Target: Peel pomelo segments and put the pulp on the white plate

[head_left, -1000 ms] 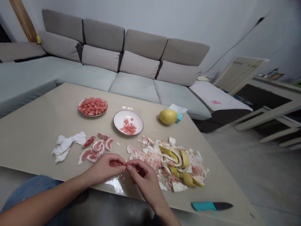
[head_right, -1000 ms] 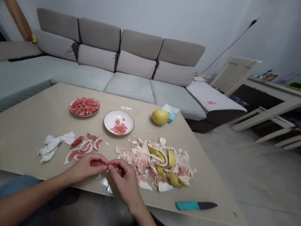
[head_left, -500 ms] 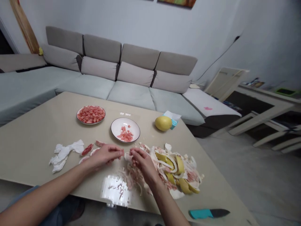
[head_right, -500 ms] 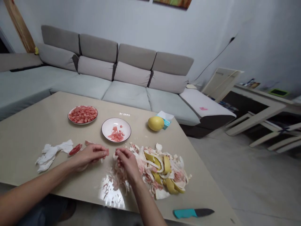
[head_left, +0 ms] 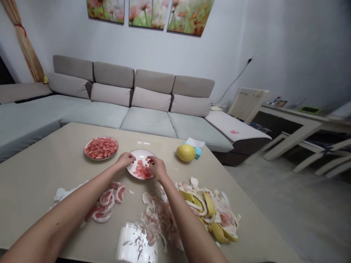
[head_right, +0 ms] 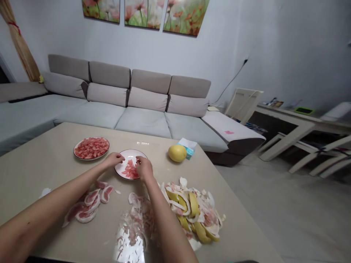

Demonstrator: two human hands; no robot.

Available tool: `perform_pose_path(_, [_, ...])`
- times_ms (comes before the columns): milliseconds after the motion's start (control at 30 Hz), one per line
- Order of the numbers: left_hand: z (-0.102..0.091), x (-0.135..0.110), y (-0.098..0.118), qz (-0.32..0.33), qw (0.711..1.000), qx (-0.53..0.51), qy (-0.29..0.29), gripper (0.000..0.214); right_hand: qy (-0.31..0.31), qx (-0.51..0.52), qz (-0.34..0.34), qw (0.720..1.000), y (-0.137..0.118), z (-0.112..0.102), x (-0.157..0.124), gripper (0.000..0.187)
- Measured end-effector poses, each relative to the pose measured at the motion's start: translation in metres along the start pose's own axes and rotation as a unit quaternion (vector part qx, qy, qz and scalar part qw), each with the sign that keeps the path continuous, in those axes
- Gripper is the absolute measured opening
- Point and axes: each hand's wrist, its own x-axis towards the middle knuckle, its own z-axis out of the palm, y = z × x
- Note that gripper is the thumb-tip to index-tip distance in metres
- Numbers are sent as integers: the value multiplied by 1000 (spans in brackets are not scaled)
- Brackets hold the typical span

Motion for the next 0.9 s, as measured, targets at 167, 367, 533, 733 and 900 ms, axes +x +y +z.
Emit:
perform_pose_path(167, [-4, -58, -5, 44, 988, -146, -15, 31, 13, 58, -16, 998, -14, -12, -31, 20])
perform_pose_path(367, [12, -156, -13, 89, 938, -333, -34, 35, -51, 180, -41, 982, -41, -5, -121, 36])
perform_pose_path(533, [27, -196, -18, 23, 893, -435, -114, 30, -82, 334, -5, 939, -52, -6, -178, 34])
perform_pose_path(733, [35, -202, -23, -10, 893, -414, -179, 27, -43, 277, -17, 960, -46, -14, -190, 24])
perform_pose_path(900, [44, -200, -35, 33, 934, -327, -143, 48, -46, 244, 9, 969, -43, -11, -190, 27])
